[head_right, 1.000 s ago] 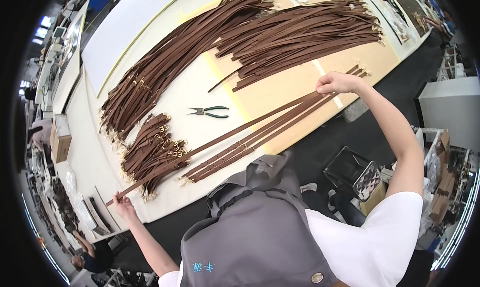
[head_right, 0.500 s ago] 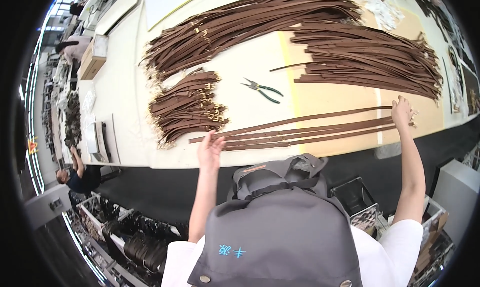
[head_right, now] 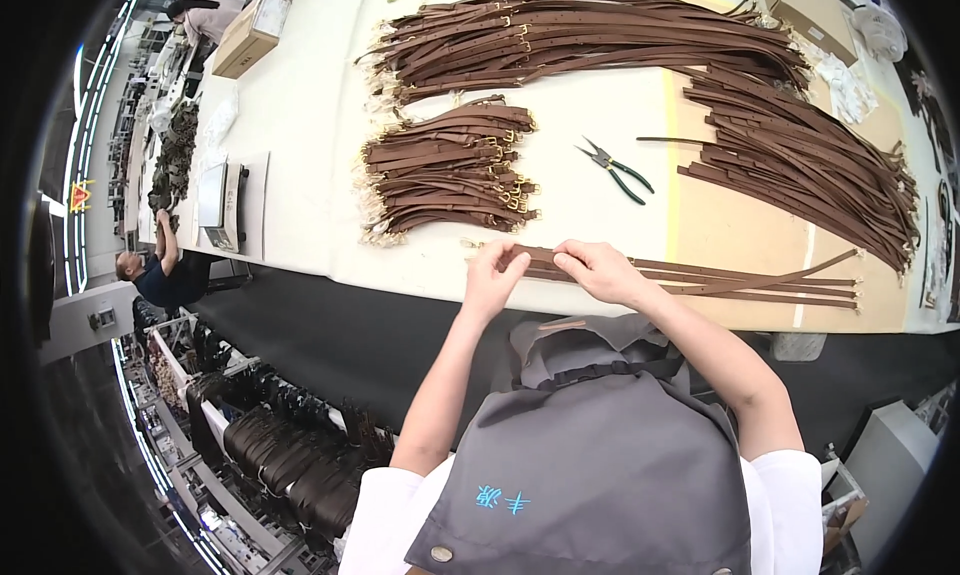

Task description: The recorder is attaching metal hooks and rings to thin leather straps in a leather goods workshop.

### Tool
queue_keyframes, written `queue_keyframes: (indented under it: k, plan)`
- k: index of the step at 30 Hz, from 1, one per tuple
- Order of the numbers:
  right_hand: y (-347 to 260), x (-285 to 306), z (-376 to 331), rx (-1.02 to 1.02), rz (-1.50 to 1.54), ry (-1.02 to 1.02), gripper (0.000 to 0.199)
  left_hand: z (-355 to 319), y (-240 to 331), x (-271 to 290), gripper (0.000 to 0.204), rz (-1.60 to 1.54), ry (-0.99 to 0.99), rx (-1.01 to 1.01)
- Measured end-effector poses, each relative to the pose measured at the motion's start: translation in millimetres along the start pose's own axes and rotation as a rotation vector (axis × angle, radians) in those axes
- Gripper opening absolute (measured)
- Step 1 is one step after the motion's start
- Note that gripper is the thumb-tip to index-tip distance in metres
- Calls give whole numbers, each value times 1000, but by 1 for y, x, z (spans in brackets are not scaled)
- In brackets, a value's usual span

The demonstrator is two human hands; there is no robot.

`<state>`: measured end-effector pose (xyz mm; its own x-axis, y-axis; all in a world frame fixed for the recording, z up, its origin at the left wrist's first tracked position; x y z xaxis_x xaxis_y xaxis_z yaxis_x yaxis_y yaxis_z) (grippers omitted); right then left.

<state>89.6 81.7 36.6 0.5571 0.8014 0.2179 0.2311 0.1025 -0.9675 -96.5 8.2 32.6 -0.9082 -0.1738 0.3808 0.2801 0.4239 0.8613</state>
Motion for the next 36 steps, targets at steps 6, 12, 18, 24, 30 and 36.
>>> queue_keyframes:
  k: [6, 12, 18, 24, 30, 36]
  plan:
    - [-15, 0, -5, 32, -130, 91, 29, 69, -6, -3, 16, 858, 120, -482]
    - [-46, 32, -22, -4, -122, 295, 19, 94, -25, 3, 15, 844, -41, -574]
    - [-70, 73, -48, 43, 3, 580, 20, 144, 86, 179, 22, -156, 52, -62]
    - [-119, 86, -50, 118, 115, 619, 20, 64, 223, 251, 17, 22, 191, -445]
    - [-168, 66, -30, 164, 179, 551, 20, -1, 216, 98, 28, -75, -293, -430]
    - [-176, 71, -36, 195, 381, 543, 22, -17, 199, 44, 30, -807, -441, -276]
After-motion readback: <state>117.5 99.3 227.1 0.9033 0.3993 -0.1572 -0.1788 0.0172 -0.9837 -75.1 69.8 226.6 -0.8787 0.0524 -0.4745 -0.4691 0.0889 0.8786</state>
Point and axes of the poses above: each hand's wrist, its own z-axis towards the middle knuckle, its own x-axis out of the back of the hand, y = z × x, the point moved 6 cm from there along z, towards the middle knuckle, and after that the axes turned 15 degrees about x, right-handed, at the moved point
